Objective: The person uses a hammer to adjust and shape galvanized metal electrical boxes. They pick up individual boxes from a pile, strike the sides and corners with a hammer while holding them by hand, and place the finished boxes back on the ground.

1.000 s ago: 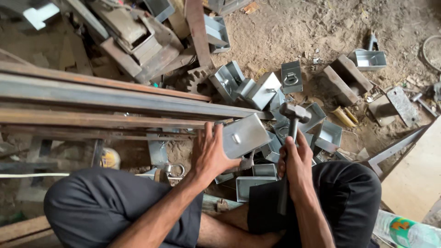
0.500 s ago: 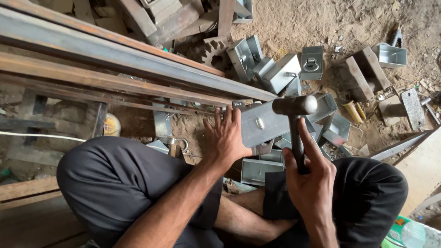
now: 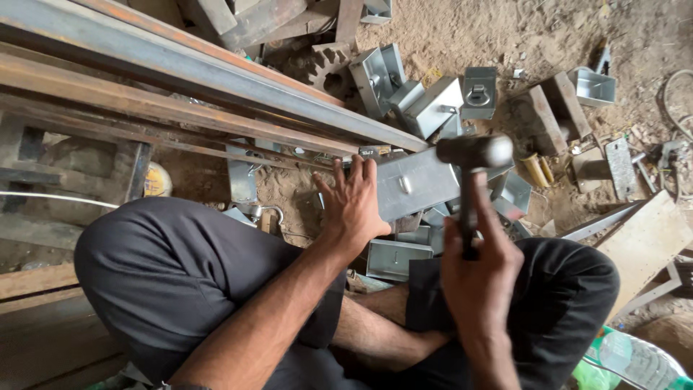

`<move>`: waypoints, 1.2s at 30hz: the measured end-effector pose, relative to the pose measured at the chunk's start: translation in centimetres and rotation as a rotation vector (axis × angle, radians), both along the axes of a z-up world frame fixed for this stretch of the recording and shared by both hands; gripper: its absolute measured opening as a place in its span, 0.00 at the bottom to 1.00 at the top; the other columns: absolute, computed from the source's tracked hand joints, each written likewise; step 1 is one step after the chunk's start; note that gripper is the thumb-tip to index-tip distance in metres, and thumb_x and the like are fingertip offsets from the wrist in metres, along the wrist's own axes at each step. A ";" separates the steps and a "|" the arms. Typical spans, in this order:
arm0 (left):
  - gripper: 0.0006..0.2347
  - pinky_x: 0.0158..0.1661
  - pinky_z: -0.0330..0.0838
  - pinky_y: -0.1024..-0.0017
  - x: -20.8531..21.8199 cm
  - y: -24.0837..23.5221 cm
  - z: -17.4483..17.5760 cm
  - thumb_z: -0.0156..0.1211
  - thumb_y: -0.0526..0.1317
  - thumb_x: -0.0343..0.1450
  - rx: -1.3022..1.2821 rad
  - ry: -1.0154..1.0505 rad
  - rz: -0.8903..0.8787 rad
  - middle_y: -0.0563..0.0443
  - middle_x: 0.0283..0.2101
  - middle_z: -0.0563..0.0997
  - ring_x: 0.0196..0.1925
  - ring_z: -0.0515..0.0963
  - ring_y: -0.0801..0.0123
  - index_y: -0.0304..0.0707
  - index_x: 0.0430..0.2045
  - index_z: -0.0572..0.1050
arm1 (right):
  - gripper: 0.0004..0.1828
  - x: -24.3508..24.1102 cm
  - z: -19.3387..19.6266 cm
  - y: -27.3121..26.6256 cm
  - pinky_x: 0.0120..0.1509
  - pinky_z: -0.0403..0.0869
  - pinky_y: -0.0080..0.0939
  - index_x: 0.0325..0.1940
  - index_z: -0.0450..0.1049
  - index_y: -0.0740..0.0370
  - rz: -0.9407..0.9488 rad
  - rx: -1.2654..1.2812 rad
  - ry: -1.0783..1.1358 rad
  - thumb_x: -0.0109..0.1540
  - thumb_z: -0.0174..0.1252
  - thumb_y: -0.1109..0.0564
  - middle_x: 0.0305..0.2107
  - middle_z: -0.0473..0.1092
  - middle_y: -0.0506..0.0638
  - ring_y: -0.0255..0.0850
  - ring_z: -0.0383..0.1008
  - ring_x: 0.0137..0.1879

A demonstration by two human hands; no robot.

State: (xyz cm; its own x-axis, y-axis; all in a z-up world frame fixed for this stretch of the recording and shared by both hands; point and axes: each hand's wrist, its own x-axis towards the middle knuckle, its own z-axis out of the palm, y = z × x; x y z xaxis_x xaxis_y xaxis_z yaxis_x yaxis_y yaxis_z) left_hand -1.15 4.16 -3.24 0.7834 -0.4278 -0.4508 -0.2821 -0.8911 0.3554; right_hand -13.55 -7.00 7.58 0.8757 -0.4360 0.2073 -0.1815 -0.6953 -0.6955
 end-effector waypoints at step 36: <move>0.52 0.64 0.61 0.46 1.1 -3.5 -0.2 0.82 0.55 0.45 -0.095 -0.259 -0.339 0.39 0.62 0.66 0.63 0.66 0.52 0.27 0.62 0.61 | 0.20 -2.2 -7.0 -10.5 0.19 0.56 0.30 0.59 0.59 0.68 -0.379 1.158 0.113 0.74 0.46 0.47 0.22 0.58 0.42 0.28 0.54 0.18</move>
State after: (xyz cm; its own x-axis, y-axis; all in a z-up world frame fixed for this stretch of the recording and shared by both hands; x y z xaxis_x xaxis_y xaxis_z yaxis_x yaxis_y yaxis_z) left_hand 0.00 0.61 -3.40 0.6732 -0.7105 -0.2047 -0.6438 -0.6994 0.3102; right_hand -15.70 -17.55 0.60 0.6411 -0.5433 -0.5420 -0.3378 0.4343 -0.8350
